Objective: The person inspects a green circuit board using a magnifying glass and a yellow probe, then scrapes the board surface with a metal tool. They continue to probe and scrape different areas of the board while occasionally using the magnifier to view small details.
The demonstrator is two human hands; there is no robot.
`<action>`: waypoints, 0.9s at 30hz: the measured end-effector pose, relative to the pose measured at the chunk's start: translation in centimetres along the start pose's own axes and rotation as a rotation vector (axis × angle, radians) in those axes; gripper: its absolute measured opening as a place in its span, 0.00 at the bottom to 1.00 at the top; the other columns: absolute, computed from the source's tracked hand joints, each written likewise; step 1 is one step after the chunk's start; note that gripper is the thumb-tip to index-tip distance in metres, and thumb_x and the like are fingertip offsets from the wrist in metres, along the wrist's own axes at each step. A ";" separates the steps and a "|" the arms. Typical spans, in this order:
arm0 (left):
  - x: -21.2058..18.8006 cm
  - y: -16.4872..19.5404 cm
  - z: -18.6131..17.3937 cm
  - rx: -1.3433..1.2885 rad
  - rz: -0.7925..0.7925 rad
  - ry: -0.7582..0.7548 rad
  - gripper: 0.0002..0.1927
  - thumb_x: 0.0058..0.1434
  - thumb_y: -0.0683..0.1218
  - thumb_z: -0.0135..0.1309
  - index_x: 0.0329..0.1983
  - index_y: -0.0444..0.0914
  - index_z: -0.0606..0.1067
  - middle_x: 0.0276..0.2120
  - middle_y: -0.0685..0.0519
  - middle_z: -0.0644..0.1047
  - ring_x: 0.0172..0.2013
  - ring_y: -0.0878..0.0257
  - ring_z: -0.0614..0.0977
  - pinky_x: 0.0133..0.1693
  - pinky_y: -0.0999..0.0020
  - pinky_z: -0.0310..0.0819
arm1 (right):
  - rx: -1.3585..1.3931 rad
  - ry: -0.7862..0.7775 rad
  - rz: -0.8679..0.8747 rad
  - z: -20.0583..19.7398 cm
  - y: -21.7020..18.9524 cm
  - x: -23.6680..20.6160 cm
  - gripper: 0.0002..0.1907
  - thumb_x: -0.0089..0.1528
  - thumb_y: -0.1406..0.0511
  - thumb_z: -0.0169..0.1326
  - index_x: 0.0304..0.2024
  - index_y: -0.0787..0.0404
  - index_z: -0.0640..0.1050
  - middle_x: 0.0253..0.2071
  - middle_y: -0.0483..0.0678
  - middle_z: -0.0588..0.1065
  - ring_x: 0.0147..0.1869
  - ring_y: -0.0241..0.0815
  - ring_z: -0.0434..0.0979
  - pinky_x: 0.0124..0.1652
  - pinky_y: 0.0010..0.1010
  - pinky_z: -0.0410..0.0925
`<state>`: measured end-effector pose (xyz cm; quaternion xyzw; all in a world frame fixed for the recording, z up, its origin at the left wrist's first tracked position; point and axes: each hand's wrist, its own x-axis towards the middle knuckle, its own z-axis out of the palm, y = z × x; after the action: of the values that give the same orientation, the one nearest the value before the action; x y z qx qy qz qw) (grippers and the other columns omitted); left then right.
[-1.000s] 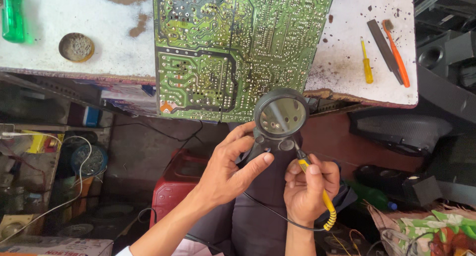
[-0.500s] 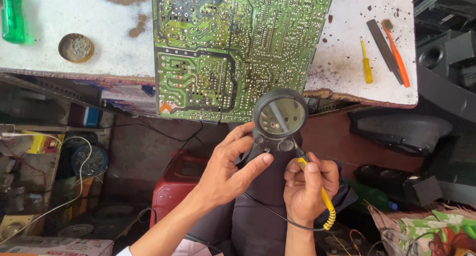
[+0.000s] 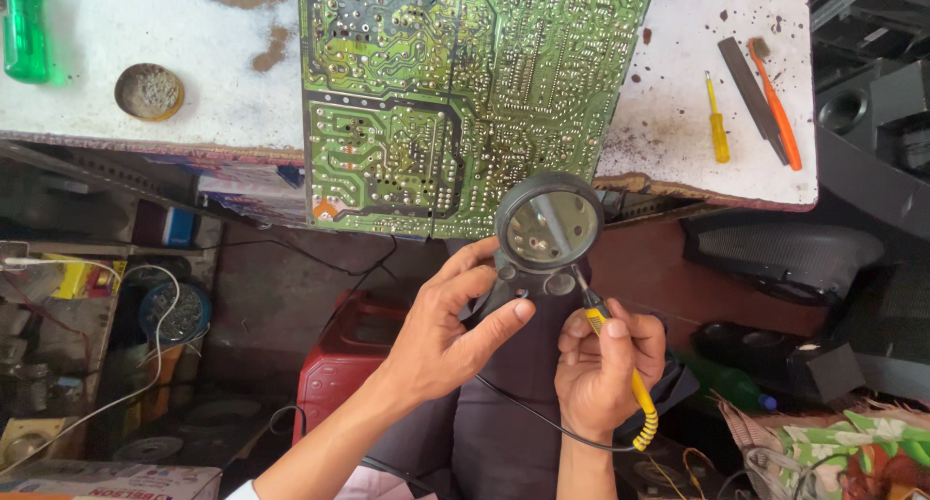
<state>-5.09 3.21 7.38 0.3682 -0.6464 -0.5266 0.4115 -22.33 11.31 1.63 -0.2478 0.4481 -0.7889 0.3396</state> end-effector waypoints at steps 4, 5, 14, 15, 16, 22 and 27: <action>0.0 0.0 0.0 -0.002 -0.028 -0.007 0.16 0.62 0.51 0.61 0.40 0.32 0.79 0.58 0.36 0.76 0.60 0.48 0.79 0.54 0.59 0.73 | -0.022 -0.011 0.006 0.0 0.0 -0.1 0.06 0.68 0.67 0.53 0.46 0.63 0.74 0.29 0.54 0.73 0.27 0.43 0.72 0.24 0.24 0.60; 0.0 0.0 -0.1 -0.011 -0.038 -0.009 0.16 0.62 0.51 0.61 0.40 0.32 0.79 0.58 0.36 0.76 0.60 0.48 0.79 0.54 0.59 0.73 | -0.029 -0.017 0.003 0.1 0.0 -0.1 0.07 0.68 0.67 0.53 0.46 0.64 0.74 0.29 0.54 0.73 0.27 0.43 0.72 0.24 0.24 0.60; 0.0 -0.2 -0.1 0.006 0.008 -0.008 0.15 0.63 0.50 0.61 0.40 0.31 0.78 0.54 0.36 0.78 0.63 0.47 0.77 0.57 0.58 0.72 | -0.189 -0.042 -0.097 0.7 -1.3 0.1 0.05 0.67 0.71 0.54 0.44 0.67 0.74 0.30 0.54 0.74 0.27 0.41 0.74 0.26 0.26 0.66; 0.0 -0.2 -0.2 0.003 0.011 -0.009 0.15 0.63 0.50 0.61 0.40 0.32 0.79 0.54 0.36 0.78 0.63 0.47 0.77 0.57 0.58 0.72 | -0.231 -0.039 -0.106 0.7 -1.6 0.0 0.05 0.66 0.72 0.54 0.43 0.67 0.74 0.30 0.54 0.75 0.27 0.41 0.73 0.25 0.25 0.65; 0.0 -0.1 -0.2 -0.001 0.013 -0.010 0.15 0.63 0.50 0.61 0.41 0.32 0.79 0.54 0.36 0.78 0.63 0.47 0.77 0.57 0.58 0.72 | -0.248 -0.044 -0.106 0.8 -1.8 0.0 0.04 0.66 0.72 0.54 0.43 0.67 0.74 0.31 0.54 0.75 0.27 0.41 0.74 0.25 0.25 0.65; 0.0 0.0 -0.2 -0.014 0.004 -0.008 0.15 0.63 0.50 0.61 0.42 0.32 0.80 0.59 0.36 0.76 0.61 0.48 0.79 0.56 0.59 0.72 | -0.275 -0.059 -0.116 1.1 -2.3 0.0 0.04 0.66 0.73 0.54 0.44 0.67 0.75 0.30 0.53 0.75 0.27 0.39 0.74 0.25 0.24 0.64; 0.1 0.1 -0.3 -0.023 -0.010 -0.017 0.15 0.63 0.50 0.61 0.43 0.32 0.80 0.60 0.36 0.76 0.59 0.50 0.80 0.55 0.60 0.73 | -0.232 -0.047 -0.096 1.3 -2.2 -0.1 0.04 0.67 0.73 0.54 0.44 0.67 0.75 0.29 0.53 0.75 0.27 0.39 0.73 0.25 0.23 0.64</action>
<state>-4.84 3.06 7.56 0.3622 -0.6418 -0.5392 0.4076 -22.09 11.51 4.17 -0.3247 0.5160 -0.7412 0.2810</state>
